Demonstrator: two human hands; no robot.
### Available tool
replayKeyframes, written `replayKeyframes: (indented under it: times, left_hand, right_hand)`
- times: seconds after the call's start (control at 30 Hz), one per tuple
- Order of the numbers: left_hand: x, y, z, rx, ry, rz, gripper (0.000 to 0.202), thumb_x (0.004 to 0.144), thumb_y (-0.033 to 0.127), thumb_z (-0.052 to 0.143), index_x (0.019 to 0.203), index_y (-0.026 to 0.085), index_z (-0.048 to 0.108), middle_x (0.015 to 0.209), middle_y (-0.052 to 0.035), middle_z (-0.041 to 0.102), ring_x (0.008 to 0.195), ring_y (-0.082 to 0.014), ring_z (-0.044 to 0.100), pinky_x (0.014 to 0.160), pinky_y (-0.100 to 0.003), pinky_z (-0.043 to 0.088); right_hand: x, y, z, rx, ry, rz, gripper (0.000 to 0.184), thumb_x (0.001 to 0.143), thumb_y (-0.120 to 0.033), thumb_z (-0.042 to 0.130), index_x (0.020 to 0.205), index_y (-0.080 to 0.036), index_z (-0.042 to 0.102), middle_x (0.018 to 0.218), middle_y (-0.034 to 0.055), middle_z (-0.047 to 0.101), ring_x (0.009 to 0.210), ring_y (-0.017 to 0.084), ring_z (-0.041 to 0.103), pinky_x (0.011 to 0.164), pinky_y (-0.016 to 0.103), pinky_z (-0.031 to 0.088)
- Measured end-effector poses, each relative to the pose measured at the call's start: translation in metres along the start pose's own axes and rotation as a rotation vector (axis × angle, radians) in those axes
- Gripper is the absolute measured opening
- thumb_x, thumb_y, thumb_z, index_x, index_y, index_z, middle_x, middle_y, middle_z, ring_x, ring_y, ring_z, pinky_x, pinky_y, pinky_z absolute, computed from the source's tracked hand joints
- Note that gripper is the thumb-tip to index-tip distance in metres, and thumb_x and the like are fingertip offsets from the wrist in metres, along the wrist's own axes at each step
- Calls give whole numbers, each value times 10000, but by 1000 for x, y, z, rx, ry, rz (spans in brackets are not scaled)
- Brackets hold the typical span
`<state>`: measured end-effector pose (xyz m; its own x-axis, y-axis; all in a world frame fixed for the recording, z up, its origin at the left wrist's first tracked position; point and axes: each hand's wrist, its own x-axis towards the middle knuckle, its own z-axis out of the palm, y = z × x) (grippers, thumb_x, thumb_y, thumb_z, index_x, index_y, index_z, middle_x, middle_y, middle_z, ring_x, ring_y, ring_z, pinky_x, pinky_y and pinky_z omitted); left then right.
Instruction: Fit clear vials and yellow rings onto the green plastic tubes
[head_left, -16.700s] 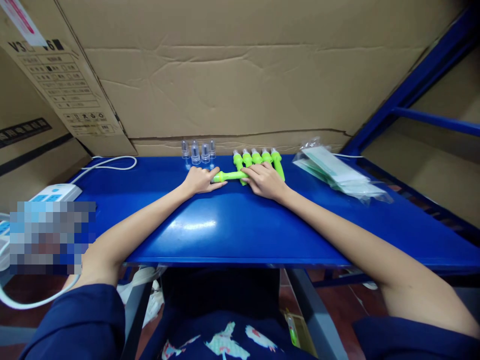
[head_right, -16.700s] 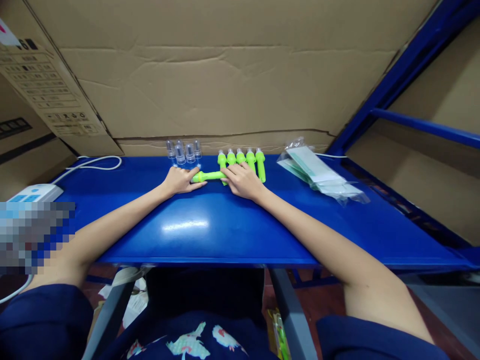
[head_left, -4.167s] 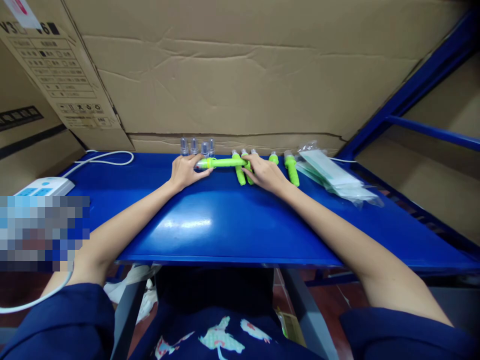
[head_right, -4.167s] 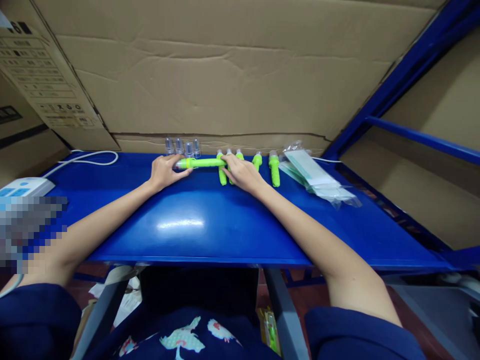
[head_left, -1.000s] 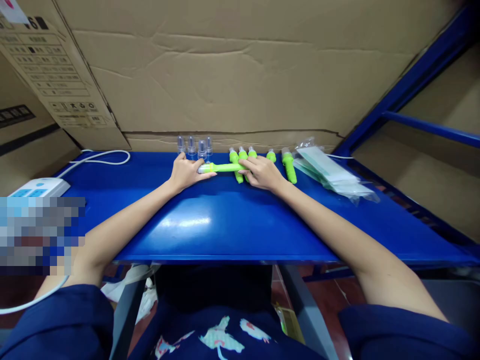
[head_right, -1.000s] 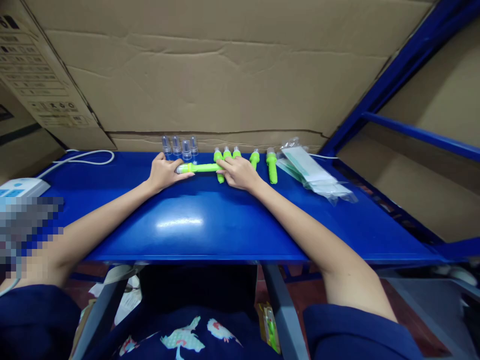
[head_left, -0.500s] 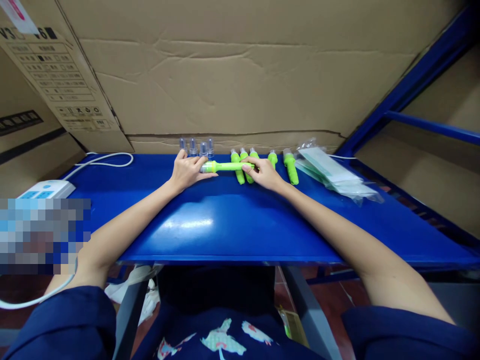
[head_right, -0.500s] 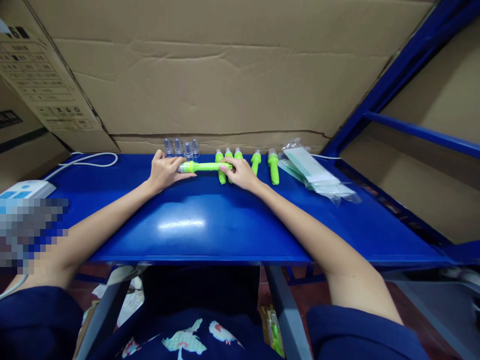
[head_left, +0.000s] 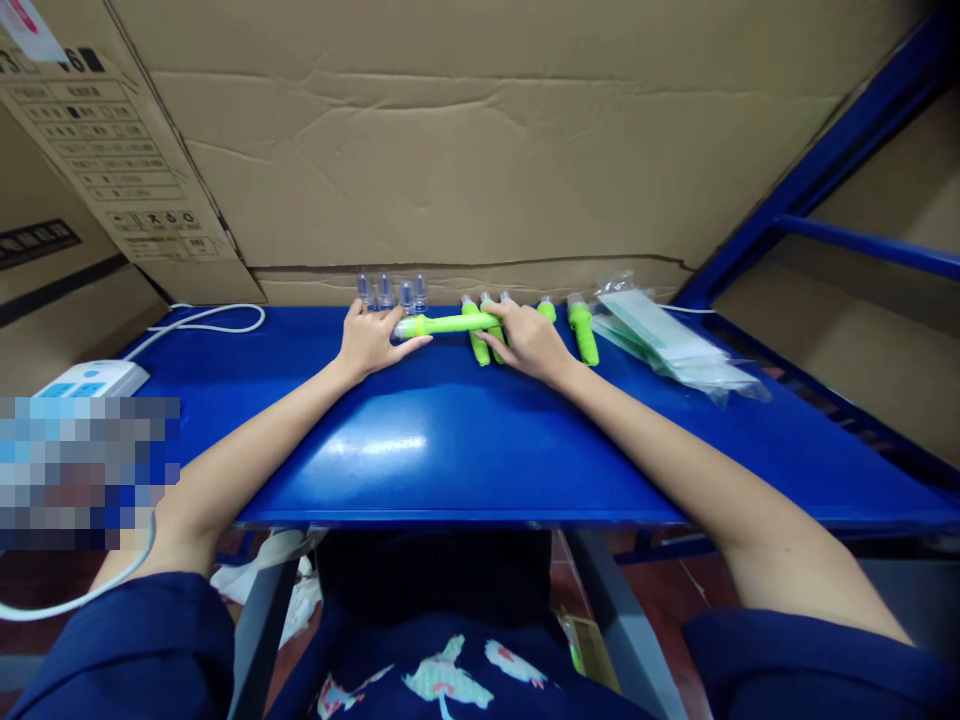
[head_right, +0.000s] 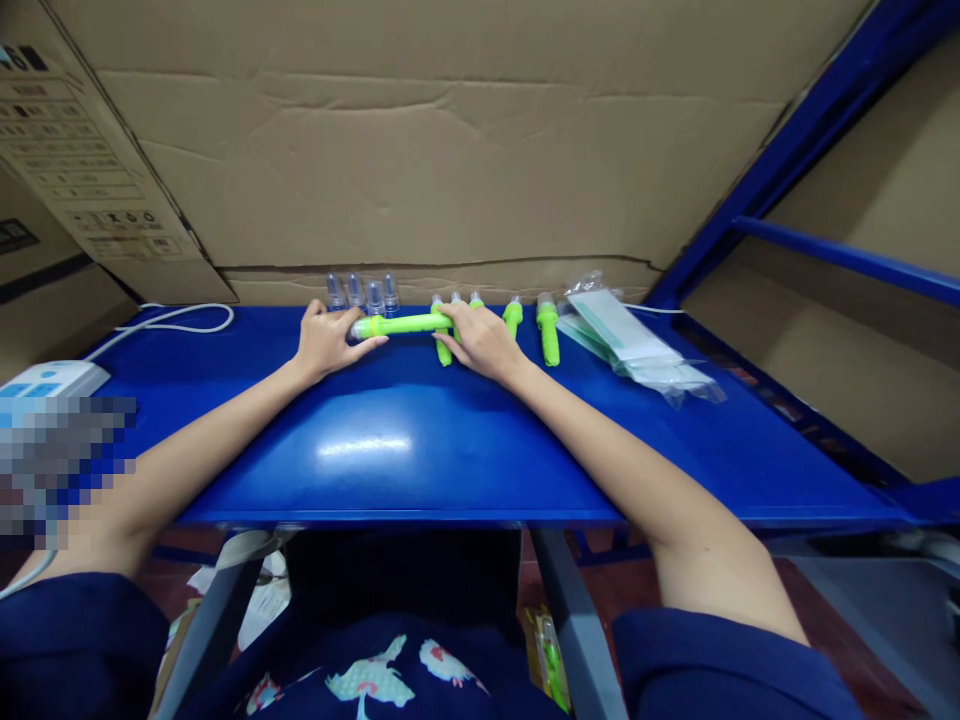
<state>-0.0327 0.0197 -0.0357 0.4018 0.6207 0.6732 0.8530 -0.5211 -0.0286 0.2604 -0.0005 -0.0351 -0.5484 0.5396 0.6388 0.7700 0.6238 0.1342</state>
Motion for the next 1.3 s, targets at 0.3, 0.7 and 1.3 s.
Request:
replayKeyframes:
  times: [0.3,0.7,1.3]
  left_hand:
    - [0,22,-3,-114,-73,-88,794,830,876,390,768,183,773,549,-73,665,508,-192,595,497,-287,271]
    - [-3,20,4,-46,-62,-9,798,757,916,479,858,189,793,617,-95,716,565,-215,652,528,-283,311]
    - [1,15,-4,-16,-60,157,817,763,952,365,798,205,697,684,-109,739,564,-202,619,592,-335,320]
  right_hand:
    - [-1,-10,2,-100,-50,-43,449,1061,-405,358,1383,-218,609,1250,164,667,1113,302,594,967,476,366]
    - [-1,-21,1,-80,-233,-2,551,1043,-519,287,1287,-173,640,1003,165,700,902,308,663,736,390,464]
    - [6,-25,-10,223,-354,136,438,1039,-468,395,1177,-198,710,901,117,753,788,295,694,692,395,471]
